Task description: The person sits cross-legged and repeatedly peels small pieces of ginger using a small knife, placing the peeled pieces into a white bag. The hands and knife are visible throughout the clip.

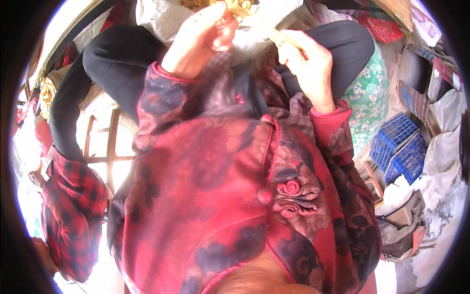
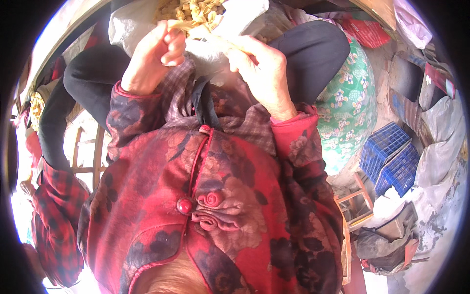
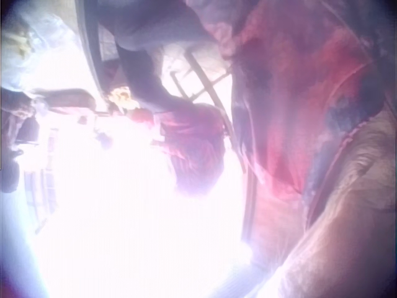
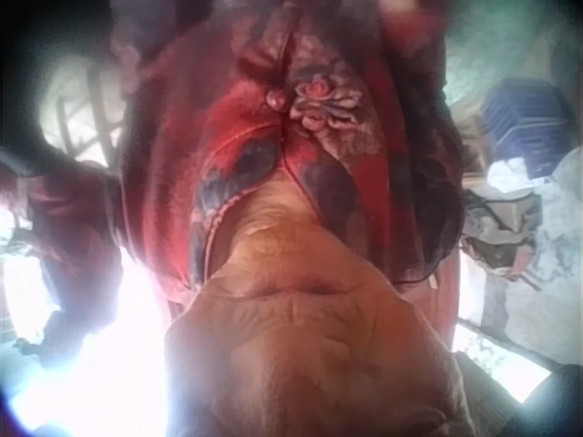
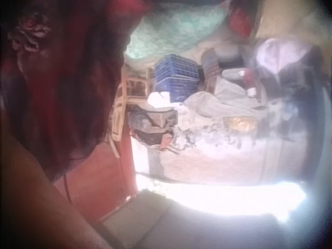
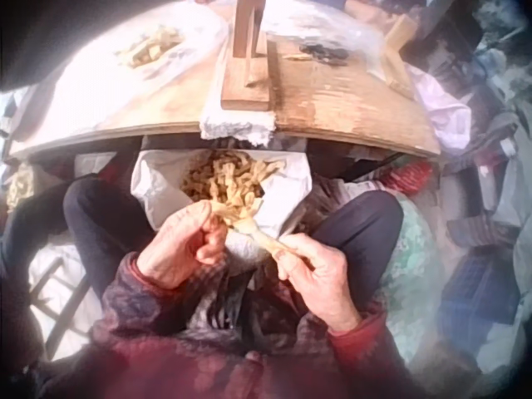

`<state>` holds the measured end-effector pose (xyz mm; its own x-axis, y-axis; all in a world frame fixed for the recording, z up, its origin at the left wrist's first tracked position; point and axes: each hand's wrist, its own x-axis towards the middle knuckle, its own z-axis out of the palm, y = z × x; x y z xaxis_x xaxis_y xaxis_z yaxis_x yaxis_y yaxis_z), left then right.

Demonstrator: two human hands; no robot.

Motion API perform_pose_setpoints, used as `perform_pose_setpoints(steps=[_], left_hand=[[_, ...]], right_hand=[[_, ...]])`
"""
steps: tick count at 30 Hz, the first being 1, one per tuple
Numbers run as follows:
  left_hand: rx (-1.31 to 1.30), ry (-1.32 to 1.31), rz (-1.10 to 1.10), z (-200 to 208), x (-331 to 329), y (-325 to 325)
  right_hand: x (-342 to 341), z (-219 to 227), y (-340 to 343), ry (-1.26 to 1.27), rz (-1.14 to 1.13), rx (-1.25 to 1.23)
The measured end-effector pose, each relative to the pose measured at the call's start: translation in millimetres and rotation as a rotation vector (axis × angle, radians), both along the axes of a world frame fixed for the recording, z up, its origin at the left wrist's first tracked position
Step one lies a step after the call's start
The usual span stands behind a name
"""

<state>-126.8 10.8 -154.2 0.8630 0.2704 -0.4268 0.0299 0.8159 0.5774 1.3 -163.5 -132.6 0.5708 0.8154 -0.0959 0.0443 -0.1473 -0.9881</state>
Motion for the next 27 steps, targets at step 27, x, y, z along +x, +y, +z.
perform_pose_setpoints(steps=[27], left_hand=[[0.918,-0.088,0.184,90.1,99.4,106.2]], right_hand=[[110.6,95.1,127.1,-0.554,0.095,-0.027]])
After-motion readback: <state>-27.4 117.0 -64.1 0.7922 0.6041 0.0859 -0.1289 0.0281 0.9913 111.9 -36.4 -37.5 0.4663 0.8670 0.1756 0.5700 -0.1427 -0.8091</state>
